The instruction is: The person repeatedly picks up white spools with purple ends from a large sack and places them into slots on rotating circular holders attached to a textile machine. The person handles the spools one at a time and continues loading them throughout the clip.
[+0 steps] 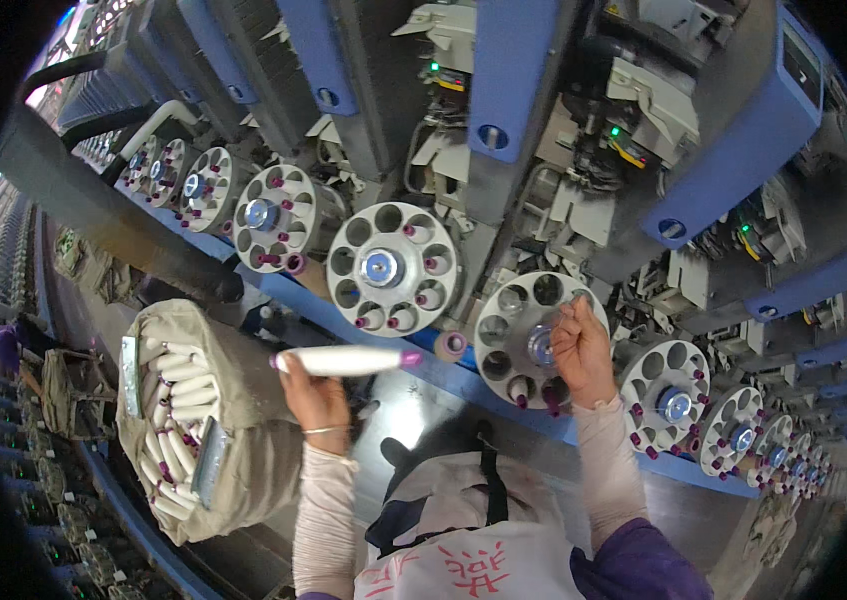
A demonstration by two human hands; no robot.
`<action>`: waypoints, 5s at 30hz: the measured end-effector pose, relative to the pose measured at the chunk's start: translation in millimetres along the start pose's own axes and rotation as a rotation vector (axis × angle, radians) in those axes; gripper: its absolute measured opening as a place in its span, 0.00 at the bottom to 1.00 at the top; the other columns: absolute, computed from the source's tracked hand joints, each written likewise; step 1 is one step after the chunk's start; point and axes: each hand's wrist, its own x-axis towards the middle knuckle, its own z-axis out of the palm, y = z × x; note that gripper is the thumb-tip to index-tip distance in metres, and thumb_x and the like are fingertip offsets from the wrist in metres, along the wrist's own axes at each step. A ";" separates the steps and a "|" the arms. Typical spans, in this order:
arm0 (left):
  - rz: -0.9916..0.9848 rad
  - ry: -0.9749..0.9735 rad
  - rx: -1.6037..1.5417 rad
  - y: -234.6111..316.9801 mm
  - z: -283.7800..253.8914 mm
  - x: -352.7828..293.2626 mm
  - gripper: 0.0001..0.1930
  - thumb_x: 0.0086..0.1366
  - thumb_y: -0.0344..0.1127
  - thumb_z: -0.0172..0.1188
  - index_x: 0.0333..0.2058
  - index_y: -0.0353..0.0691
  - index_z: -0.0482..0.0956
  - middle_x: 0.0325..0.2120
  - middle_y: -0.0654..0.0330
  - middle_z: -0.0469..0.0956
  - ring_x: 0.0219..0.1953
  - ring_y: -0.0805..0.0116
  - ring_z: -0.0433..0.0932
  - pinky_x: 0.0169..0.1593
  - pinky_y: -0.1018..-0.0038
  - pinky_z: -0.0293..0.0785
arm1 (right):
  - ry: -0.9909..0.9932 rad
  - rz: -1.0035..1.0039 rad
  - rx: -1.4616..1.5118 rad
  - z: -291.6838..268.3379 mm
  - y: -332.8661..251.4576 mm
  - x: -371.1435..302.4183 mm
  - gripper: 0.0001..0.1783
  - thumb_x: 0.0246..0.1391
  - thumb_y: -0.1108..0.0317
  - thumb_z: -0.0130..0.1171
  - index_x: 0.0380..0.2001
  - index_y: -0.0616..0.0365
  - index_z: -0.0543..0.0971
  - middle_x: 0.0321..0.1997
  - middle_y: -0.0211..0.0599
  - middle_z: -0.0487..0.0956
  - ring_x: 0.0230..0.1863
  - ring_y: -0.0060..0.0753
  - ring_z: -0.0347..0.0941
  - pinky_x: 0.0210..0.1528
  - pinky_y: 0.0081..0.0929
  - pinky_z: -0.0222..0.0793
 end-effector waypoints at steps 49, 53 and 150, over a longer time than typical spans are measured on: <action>-0.617 -0.676 1.762 -155.3 -646.4 -145.7 0.18 0.55 0.43 0.67 0.43 0.42 0.79 0.41 0.54 0.80 0.47 0.50 0.75 0.56 0.56 0.68 | -0.225 0.744 -1.132 -595.5 784.0 -68.5 0.21 0.59 0.49 0.58 0.37 0.58 0.83 0.37 0.36 0.83 0.41 0.29 0.78 0.47 0.28 0.71; -0.757 -0.042 1.151 -207.0 -596.3 -97.9 0.30 0.68 0.52 0.52 0.58 0.34 0.67 0.61 0.49 0.63 0.64 0.54 0.62 0.66 0.63 0.56 | -0.124 0.890 -1.103 -462.3 610.4 -153.1 0.10 0.61 0.64 0.55 0.39 0.55 0.82 0.45 0.40 0.80 0.45 0.39 0.78 0.48 0.36 0.73; -0.232 -0.091 0.360 124.2 -213.9 238.0 0.13 0.70 0.44 0.55 0.43 0.39 0.73 0.36 0.61 0.77 0.23 0.77 0.70 0.25 0.77 0.71 | 0.167 -0.199 0.349 131.3 445.3 89.5 0.15 0.67 0.53 0.49 0.29 0.50 0.67 0.20 0.21 0.59 0.21 0.17 0.57 0.23 0.21 0.56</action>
